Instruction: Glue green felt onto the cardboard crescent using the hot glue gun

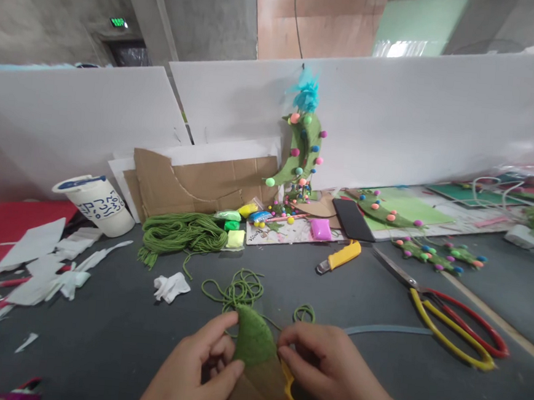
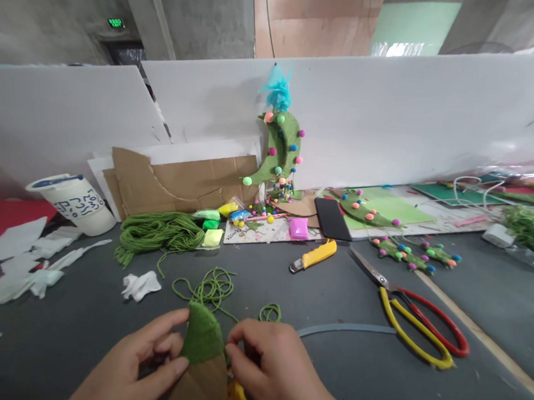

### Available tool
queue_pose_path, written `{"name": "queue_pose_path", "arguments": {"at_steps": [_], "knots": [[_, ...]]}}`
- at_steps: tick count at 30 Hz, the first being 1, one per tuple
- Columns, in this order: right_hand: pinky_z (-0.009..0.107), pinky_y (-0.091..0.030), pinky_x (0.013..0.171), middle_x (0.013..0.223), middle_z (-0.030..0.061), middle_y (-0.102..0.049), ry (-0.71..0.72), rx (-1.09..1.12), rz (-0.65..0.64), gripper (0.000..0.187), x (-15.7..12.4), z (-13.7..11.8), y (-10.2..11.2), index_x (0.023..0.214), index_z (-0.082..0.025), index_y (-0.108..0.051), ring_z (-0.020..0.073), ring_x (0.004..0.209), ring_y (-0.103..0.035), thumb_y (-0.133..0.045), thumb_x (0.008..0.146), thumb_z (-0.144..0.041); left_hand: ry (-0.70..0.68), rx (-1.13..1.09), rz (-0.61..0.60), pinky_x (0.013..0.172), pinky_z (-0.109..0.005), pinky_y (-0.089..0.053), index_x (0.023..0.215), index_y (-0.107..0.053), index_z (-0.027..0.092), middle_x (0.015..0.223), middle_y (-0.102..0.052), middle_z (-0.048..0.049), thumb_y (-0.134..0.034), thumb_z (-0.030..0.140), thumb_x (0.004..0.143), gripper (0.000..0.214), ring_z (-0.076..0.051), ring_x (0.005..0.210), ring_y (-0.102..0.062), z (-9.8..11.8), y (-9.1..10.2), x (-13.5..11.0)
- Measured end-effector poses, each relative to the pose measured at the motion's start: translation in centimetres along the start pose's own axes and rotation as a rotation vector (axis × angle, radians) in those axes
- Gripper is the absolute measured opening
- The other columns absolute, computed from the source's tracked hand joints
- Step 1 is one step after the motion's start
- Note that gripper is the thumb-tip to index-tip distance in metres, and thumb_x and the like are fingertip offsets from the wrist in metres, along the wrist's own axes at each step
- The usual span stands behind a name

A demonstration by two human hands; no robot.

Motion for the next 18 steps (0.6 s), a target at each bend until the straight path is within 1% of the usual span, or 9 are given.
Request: {"name": "queue_pose_path", "arguments": {"at_steps": [5, 7, 11, 14, 18], "knots": [[0.019, -0.029, 0.049, 0.052, -0.0061, -0.048, -0.018, 0.065, 0.004, 0.015, 0.1, 0.3, -0.2, 0.068, -0.017, -0.062, 0.0088, 0.049, -0.041, -0.052, 0.076, -0.009, -0.011, 0.010, -0.037, 0.055, -0.023, -0.039, 0.110, -0.060, 0.020, 0.058, -0.060, 0.0044, -0.055, 0.031, 0.075, 0.037, -0.014, 0.054, -0.052, -0.4, -0.5, 0.1], [0.018, -0.029, 0.049, 0.052, -0.0065, -0.047, -0.033, 0.110, -0.001, 0.015, 0.2, 0.6, -0.5, 0.067, -0.017, -0.061, 0.0087, 0.049, -0.041, -0.052, 0.074, -0.008, -0.009, 0.014, -0.048, 0.054, -0.023, -0.038, 0.109, -0.059, 0.019, 0.059, -0.062, 0.0035, -0.054, 0.032, 0.076, 0.036, -0.014, 0.054, -0.052, -0.7, -0.7, 0.2], [0.019, -0.027, 0.048, 0.051, -0.0075, -0.042, -0.077, 0.152, -0.010, 0.015, 0.3, 1.1, -0.9, 0.066, -0.017, -0.059, 0.0088, 0.049, -0.037, -0.051, 0.073, -0.007, -0.002, 0.005, -0.070, 0.050, -0.021, -0.034, 0.106, -0.060, 0.019, 0.056, -0.057, 0.0058, -0.053, 0.031, 0.074, 0.035, -0.012, 0.051, -0.048, -1.1, -1.2, 0.4], [0.019, -0.026, 0.048, 0.051, -0.0082, -0.038, -0.092, 0.168, -0.012, 0.015, 0.4, 1.3, -1.1, 0.065, -0.017, -0.058, 0.0086, 0.048, -0.035, -0.051, 0.072, -0.006, -0.001, 0.016, -0.080, 0.050, -0.021, -0.033, 0.108, -0.060, 0.018, 0.054, -0.051, 0.0072, -0.053, 0.029, 0.074, 0.036, -0.012, 0.051, -0.045, -1.0, -1.2, 0.4], [0.020, -0.025, 0.048, 0.050, -0.0086, -0.035, -0.100, 0.184, -0.019, 0.014, 0.5, 1.2, -1.1, 0.063, -0.017, -0.056, 0.0088, 0.048, -0.033, -0.051, 0.071, -0.006, 0.010, 0.010, -0.150, 0.054, -0.022, -0.037, 0.115, -0.057, 0.018, 0.058, -0.055, 0.0052, -0.052, 0.028, 0.076, 0.041, -0.014, 0.055, -0.048, -0.6, -1.4, 0.3]]}}
Point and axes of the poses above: each hand's wrist, its own x-axis towards the middle knuckle, its own y-axis out of the back of the hand, z = x × y, the point moved 10 cm from there along x, towards the middle knuckle
